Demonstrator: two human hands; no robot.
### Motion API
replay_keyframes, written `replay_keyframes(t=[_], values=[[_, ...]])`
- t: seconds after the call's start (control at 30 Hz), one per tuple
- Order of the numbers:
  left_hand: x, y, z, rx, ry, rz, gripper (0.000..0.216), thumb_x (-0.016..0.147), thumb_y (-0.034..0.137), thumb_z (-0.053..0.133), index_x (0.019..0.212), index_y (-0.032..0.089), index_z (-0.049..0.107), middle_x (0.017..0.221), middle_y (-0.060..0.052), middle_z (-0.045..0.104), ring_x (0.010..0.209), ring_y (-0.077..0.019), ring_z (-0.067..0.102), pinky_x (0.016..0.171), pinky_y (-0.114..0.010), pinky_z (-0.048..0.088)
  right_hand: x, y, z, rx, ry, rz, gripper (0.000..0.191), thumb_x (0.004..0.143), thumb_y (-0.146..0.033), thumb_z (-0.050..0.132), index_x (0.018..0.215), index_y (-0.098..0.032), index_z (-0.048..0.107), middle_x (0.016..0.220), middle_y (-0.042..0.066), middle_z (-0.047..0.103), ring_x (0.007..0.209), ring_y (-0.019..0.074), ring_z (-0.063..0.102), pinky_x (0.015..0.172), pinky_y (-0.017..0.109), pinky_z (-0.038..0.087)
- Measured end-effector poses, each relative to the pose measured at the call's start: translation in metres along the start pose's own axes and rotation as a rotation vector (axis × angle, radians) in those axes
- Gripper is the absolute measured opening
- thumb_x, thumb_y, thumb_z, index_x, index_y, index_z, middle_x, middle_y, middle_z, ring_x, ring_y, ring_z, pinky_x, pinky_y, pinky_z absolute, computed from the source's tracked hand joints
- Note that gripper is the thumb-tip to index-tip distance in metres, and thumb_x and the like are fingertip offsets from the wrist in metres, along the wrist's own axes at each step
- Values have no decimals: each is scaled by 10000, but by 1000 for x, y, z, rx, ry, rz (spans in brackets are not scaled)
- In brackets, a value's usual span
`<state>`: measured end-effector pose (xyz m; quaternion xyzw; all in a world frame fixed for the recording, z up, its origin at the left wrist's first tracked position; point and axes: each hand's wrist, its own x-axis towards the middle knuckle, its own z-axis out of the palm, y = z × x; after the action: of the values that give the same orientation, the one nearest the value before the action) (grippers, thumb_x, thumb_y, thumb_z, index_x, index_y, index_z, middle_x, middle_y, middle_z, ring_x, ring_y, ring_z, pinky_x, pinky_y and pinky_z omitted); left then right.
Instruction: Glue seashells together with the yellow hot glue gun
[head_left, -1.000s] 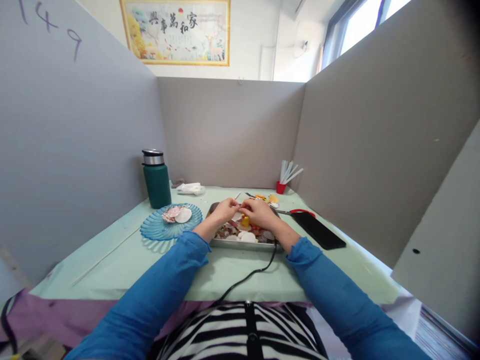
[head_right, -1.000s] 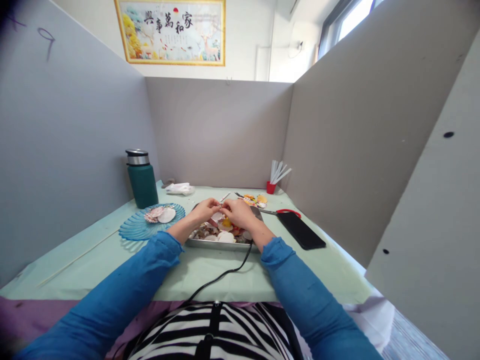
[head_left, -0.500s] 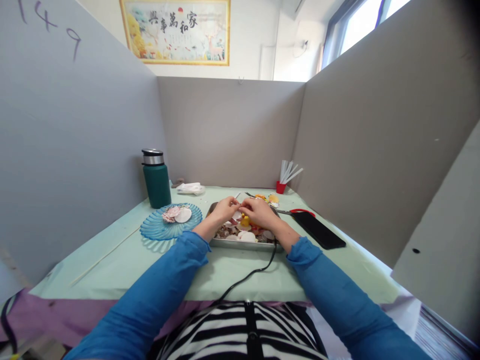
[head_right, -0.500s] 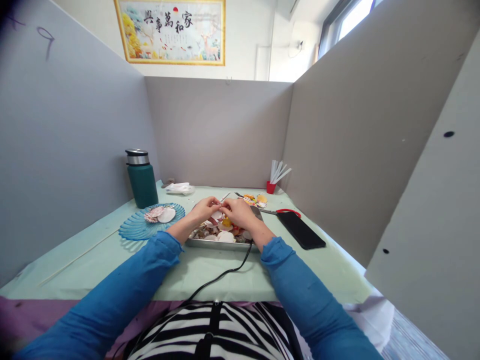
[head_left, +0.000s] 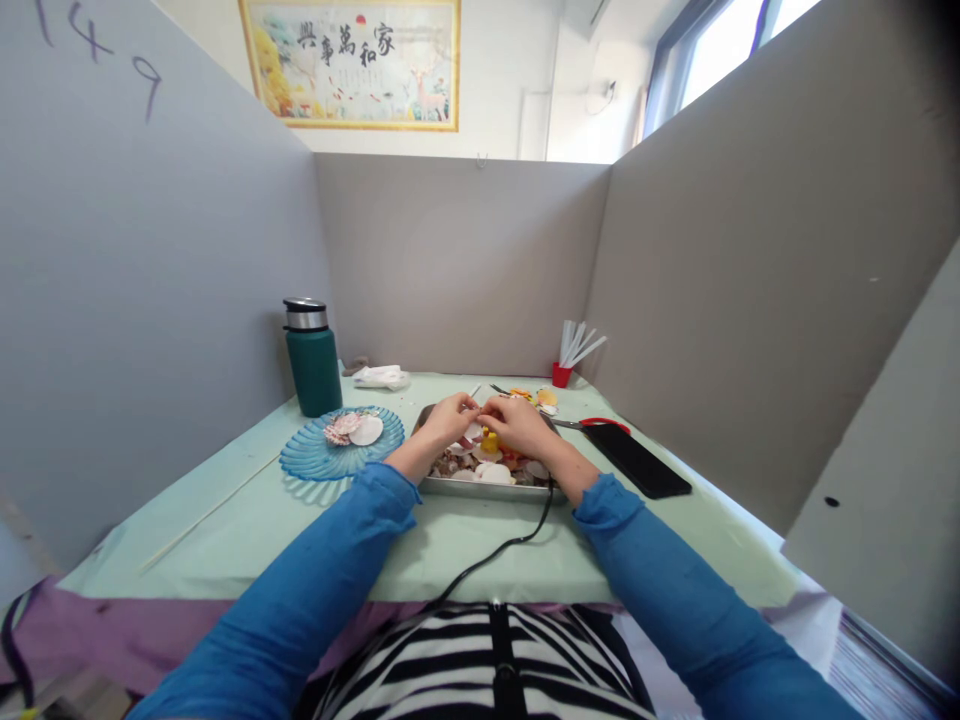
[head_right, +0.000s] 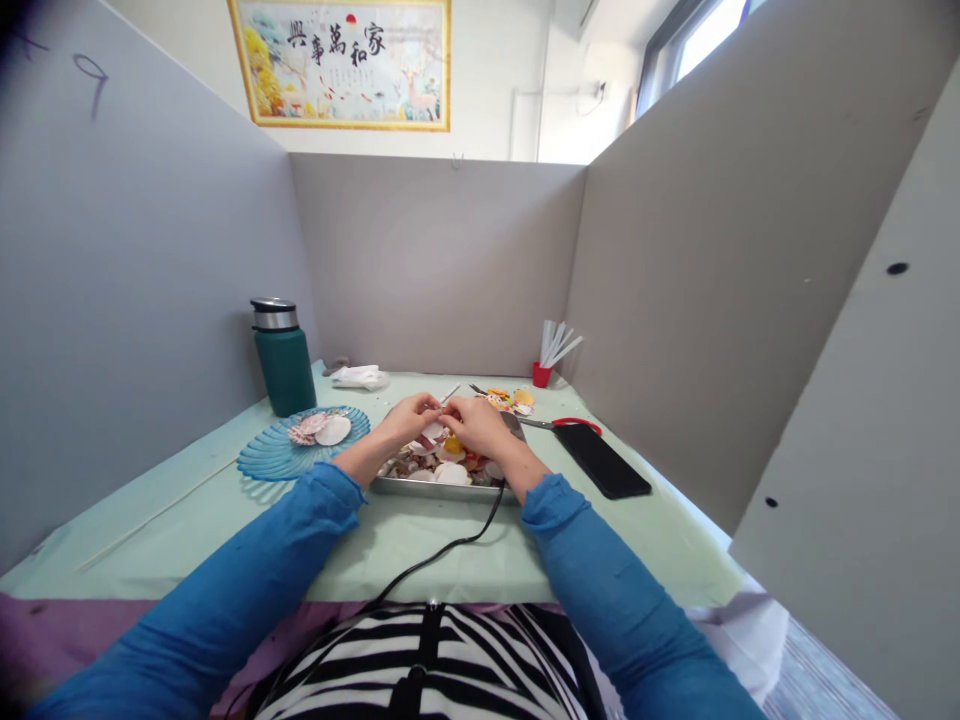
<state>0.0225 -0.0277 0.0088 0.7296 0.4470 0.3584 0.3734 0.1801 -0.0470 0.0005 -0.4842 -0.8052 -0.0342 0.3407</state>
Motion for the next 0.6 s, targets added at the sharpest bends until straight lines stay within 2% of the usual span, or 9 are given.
replay_keyframes(t=[0.3, 0.6], values=[[1, -2, 0, 1, 0, -10, 103, 853, 206, 516, 912, 125, 540, 889, -53, 576, 618, -111, 616, 440, -171, 500, 0, 1, 0, 9, -4, -15, 199, 850, -332, 551, 801, -169, 654, 693, 16, 627, 629, 115, 508, 587, 230, 299], [-3, 4, 2, -6, 11, -59, 97, 863, 185, 494, 922, 120, 537, 896, -60, 583, 563, -108, 615, 438, -205, 512, 0, 1, 1, -15, -7, -18, 194, 849, -330, 546, 790, -175, 647, 678, 10, 622, 616, 113, 500, 574, 226, 292]])
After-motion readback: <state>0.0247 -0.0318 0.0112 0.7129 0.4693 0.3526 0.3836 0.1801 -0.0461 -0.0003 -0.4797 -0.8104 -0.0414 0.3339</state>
